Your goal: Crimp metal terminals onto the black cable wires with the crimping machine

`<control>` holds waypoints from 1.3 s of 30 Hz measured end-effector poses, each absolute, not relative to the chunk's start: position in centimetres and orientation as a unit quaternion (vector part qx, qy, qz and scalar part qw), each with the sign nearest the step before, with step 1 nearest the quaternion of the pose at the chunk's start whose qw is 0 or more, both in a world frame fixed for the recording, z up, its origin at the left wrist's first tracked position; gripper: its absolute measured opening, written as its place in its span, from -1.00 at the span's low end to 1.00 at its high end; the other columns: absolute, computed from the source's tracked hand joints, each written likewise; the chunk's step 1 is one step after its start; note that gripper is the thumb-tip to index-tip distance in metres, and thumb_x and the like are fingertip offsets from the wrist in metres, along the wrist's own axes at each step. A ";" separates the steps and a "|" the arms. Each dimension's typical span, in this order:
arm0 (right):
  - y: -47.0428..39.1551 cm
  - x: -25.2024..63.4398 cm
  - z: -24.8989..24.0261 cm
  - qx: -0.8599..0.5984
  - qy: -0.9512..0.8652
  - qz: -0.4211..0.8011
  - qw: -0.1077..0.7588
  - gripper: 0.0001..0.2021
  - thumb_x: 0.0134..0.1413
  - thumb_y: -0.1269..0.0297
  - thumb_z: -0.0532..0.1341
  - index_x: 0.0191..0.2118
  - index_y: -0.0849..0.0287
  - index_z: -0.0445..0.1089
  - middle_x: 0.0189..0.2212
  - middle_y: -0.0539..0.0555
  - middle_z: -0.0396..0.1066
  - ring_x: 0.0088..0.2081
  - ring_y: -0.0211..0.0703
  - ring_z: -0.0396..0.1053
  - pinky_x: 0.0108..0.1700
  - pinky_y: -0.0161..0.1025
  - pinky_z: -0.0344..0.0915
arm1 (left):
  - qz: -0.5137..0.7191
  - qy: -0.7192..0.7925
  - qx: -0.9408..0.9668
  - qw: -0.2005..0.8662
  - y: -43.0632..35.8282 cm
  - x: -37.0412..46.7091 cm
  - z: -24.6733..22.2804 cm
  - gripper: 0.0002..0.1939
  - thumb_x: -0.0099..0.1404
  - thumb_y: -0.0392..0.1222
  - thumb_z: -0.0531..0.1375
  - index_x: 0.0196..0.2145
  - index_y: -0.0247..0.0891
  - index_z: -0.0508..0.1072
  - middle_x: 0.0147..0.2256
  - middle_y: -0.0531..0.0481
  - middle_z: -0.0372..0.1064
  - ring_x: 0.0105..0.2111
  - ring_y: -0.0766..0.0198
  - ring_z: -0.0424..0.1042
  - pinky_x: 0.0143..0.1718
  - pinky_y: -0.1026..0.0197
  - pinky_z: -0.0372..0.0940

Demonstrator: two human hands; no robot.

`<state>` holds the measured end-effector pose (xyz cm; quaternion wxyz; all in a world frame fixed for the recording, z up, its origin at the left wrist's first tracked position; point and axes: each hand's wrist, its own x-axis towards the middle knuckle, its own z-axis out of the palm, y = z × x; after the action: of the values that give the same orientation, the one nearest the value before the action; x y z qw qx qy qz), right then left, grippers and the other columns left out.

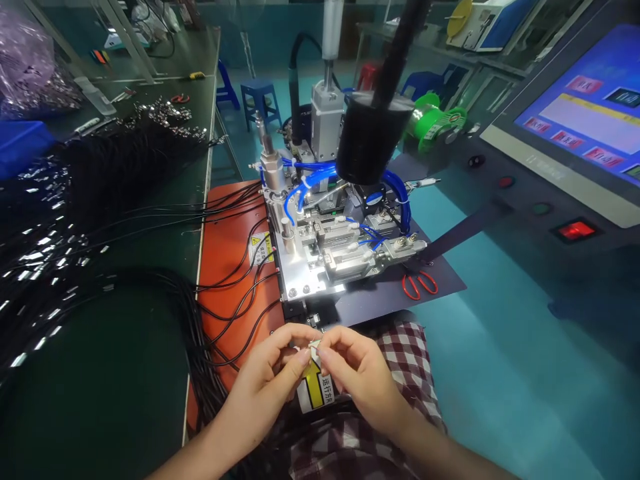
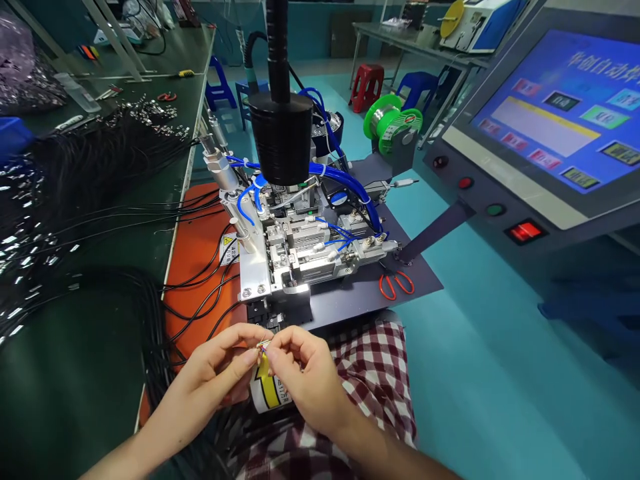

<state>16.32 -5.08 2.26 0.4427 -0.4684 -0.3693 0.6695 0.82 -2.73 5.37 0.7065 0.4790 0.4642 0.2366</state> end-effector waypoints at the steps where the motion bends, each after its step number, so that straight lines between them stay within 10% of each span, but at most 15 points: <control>1: -5.2 16.3 2.2 -0.475 -0.380 0.661 0.440 -0.81 0.10 0.22 0.20 -0.44 0.21 0.30 -0.58 -0.10 0.22 -0.57 -0.40 0.05 -0.52 -0.40 0.03 | 0.237 0.466 0.470 0.711 -2.7 0.9 5.5 -0.76 0.29 -0.02 0.11 -0.18 -0.21 0.30 -0.56 0.18 0.07 -0.63 0.48 -0.01 -0.65 0.39 -0.10; 39: -4.8 16.4 2.0 -0.534 -0.662 0.276 0.448 -0.94 0.07 0.41 0.20 -0.38 0.11 0.36 -0.54 0.00 0.38 -0.52 -0.24 0.28 -0.39 -0.21 0.19 | 0.293 0.466 0.357 0.755 -2.6 0.8 4.2 -0.78 0.27 -0.04 0.15 -0.27 -0.24 0.30 -0.65 0.18 0.12 -0.65 0.48 -0.01 -0.63 0.41 -0.08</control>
<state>16.44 -4.81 1.98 0.4481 -0.5337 -0.6622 0.2755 0.83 -2.64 4.15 0.7545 0.3568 0.4665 0.2929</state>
